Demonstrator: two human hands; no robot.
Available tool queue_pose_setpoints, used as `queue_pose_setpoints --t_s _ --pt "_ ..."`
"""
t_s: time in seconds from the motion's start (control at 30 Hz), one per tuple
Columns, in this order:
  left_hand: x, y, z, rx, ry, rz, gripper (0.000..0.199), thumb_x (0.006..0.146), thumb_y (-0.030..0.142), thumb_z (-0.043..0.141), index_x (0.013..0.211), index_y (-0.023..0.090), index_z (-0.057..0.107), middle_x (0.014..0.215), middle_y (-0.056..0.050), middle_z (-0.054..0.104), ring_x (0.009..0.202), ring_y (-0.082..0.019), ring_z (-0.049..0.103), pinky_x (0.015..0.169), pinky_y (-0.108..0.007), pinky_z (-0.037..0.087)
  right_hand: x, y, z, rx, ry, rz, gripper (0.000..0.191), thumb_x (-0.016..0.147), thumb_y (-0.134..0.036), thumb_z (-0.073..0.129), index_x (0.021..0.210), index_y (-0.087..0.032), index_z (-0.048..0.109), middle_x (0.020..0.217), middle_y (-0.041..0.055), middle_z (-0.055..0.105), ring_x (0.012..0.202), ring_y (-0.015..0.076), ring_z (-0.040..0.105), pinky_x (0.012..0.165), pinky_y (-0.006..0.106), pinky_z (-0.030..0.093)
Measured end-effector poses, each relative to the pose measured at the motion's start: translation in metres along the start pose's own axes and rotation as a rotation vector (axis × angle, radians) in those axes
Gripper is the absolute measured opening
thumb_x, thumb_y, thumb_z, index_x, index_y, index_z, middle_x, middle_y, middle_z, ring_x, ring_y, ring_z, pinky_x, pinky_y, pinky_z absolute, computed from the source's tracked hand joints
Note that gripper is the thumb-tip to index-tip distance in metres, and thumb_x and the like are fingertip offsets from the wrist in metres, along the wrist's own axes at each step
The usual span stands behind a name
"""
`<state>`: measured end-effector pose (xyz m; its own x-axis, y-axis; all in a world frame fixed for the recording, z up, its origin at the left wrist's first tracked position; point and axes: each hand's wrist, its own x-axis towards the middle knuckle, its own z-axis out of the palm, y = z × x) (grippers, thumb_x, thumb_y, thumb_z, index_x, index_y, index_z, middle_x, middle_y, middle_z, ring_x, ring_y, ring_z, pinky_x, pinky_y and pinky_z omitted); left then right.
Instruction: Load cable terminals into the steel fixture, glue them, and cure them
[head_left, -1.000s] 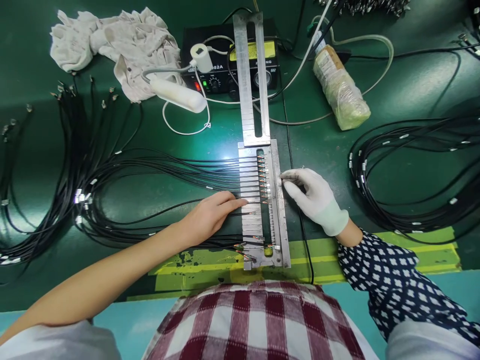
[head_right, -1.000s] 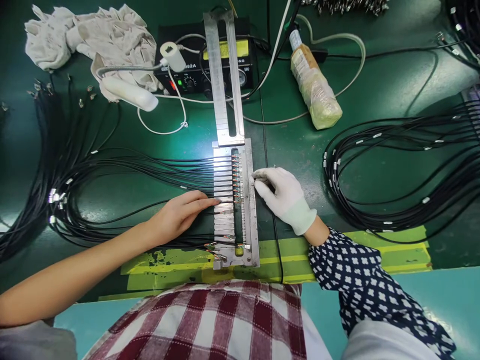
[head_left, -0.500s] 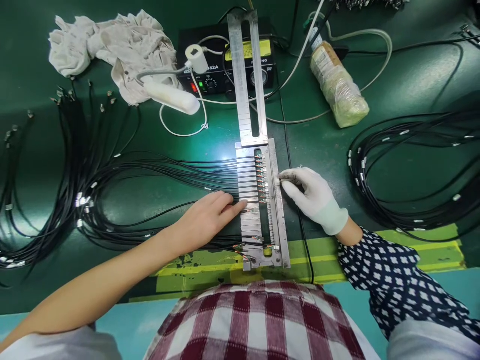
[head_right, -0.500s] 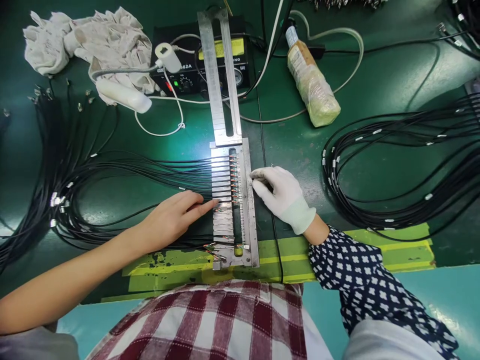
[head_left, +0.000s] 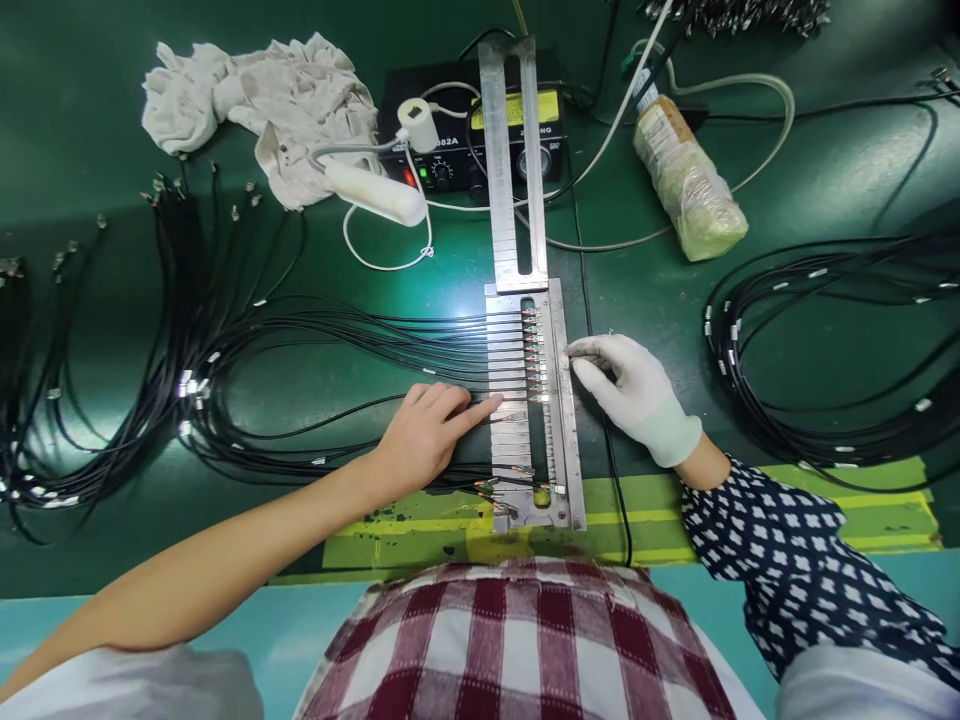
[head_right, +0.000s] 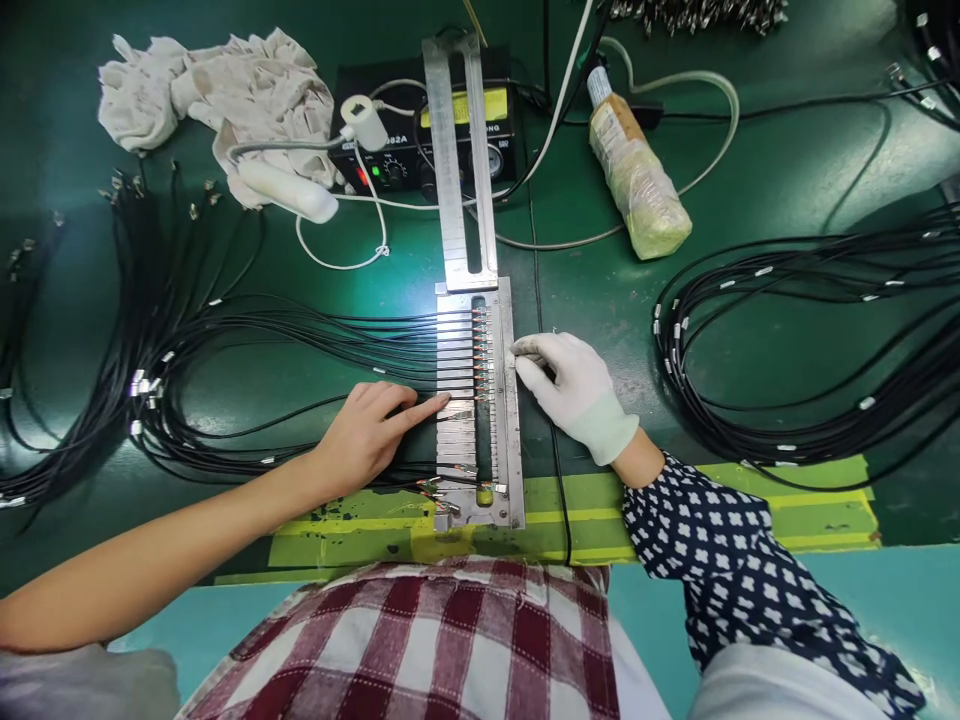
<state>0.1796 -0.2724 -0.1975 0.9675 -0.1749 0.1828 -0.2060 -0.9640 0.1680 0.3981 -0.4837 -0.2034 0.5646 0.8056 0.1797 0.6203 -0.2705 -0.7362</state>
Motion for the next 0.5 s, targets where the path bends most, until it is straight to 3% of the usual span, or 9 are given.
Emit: queue_pose_setpoints --t_s 0.1,0.2,0.33,0.5 --pt "-0.002 0.007 -0.001 -0.099 0.025 -0.027 0.030 0.102 0.017 0.046 0.131 0.014 0.055 0.103 -0.009 0.067 0.093 -0.021 0.056 0.080 -0.036 0.038 0.000 -0.001 0.000 -0.009 0.009 -0.021 0.015 0.098 -0.029 0.054 0.102 -0.024 0.068 0.095 0.0041 0.073 0.089 0.0249 0.065 0.085 0.043 0.050" --pt "-0.002 0.010 0.001 -0.218 0.102 -0.043 0.018 0.100 0.013 0.049 0.116 0.014 0.058 0.102 -0.009 0.066 0.093 -0.019 0.056 0.082 -0.033 0.044 0.000 -0.002 0.000 -0.022 0.011 -0.035 0.016 0.098 -0.029 0.054 0.102 -0.024 0.068 0.098 0.0042 0.074 0.091 0.0253 0.065 0.086 0.043 0.050" --pt "0.007 0.007 0.004 -0.351 0.149 0.000 0.028 0.099 0.007 0.044 0.122 0.015 0.057 0.104 -0.010 0.063 0.093 -0.017 0.057 0.082 -0.029 0.050 0.000 -0.002 0.000 -0.023 0.009 -0.031 0.016 0.098 -0.028 0.053 0.103 -0.023 0.068 0.098 0.0041 0.074 0.092 0.0253 0.065 0.087 0.043 0.050" --pt "0.023 0.005 0.004 -0.264 0.151 0.075 0.029 0.102 0.009 0.038 0.121 0.014 0.059 0.097 -0.009 0.062 0.088 -0.017 0.057 0.077 -0.027 0.051 0.000 -0.001 0.001 -0.015 0.010 -0.020 0.016 0.097 -0.029 0.054 0.103 -0.022 0.068 0.098 0.0053 0.073 0.093 0.0254 0.065 0.086 0.042 0.050"
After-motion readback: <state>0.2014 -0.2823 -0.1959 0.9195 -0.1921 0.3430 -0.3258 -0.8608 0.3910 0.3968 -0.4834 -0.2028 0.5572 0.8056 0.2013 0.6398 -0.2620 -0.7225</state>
